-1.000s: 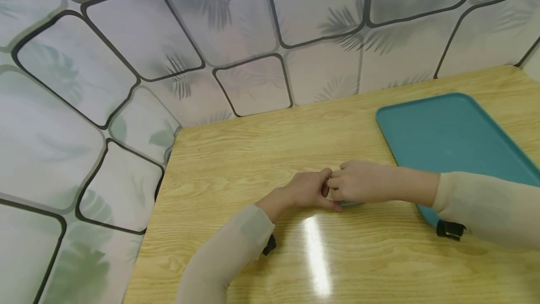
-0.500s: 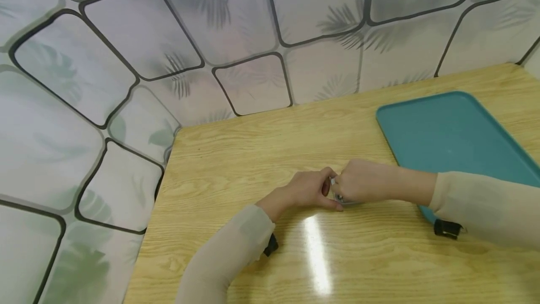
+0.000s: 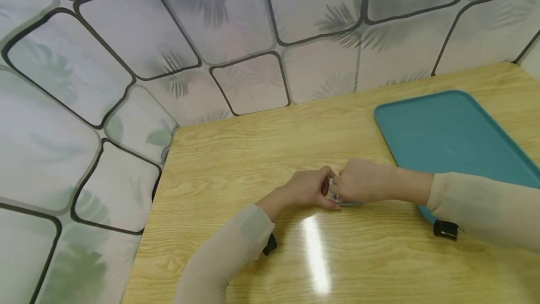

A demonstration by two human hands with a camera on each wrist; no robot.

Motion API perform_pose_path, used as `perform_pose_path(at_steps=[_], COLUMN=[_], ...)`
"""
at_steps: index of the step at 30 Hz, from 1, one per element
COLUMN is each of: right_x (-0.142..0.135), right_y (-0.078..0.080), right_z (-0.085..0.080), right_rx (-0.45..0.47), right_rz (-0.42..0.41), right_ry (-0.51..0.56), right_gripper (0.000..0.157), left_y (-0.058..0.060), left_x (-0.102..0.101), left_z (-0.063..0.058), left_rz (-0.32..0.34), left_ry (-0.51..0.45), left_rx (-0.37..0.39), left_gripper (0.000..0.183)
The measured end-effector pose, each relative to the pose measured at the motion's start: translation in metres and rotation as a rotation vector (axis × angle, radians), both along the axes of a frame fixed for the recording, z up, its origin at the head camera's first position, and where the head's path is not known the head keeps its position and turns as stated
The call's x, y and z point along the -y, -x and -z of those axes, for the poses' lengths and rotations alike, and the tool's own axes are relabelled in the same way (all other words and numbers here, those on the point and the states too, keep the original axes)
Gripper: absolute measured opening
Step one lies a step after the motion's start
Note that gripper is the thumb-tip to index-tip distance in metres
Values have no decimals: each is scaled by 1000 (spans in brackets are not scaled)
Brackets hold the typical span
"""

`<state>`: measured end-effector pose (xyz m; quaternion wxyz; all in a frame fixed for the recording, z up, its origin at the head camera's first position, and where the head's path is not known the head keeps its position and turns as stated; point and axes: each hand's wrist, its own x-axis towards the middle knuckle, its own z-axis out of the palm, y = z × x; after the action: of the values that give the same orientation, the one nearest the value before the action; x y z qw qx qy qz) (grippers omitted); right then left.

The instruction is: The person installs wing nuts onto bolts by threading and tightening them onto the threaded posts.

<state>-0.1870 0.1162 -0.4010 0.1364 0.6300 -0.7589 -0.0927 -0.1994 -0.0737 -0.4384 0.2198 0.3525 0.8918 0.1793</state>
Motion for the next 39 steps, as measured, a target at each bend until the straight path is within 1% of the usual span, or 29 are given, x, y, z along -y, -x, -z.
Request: perform_pose_path(at_steps=[7,13,14,16,19,22,26,29,31,34,36,39], right_x=[-1,-8,-9,-10,-12,-16,-27,-36,-42,-52,-60,-71], right_y=[1,4,4,4,3,4,7,8,8,8,8,7], right_z=[3,5,4,-1,-15,-29,-41,-47,-49,-49,-47,-42], right_rx=[26,73,82,131,210,262,256,258,285,325,351,354], right_rz=[4,16,11,6,28,82,181,262,318,394,448,510], right_ry=[41,58,62,63,53,44,37,31,25,8,-12,-41], right_gripper=[32,32,32,30,26,24,28,31,31,31,31,31], left_y=[-2,-5,-5,-5,-5,-5,-4,-4,-4,-3,-3,-3], left_x=[-1,-1,-1,-1,-1,-2,-3,-4,-4,-5,-5,-4], left_z=[-1,-1,-1,0,-1,-4,-6,-7,-7,-7,-8,-8], left_rz=[-28,-49,-48,-44,-36,-29,-35,-44,-48,-56,-59,-53], left_ry=[30,-1,-5,-4,12,24,23,23,25,30,33,38], left_rx=[-24,-5,-6,-15,-21,-11,13,23,31,50,61,59], left_gripper=[63,59,58,56,54,55,58,60,61,62,63,64])
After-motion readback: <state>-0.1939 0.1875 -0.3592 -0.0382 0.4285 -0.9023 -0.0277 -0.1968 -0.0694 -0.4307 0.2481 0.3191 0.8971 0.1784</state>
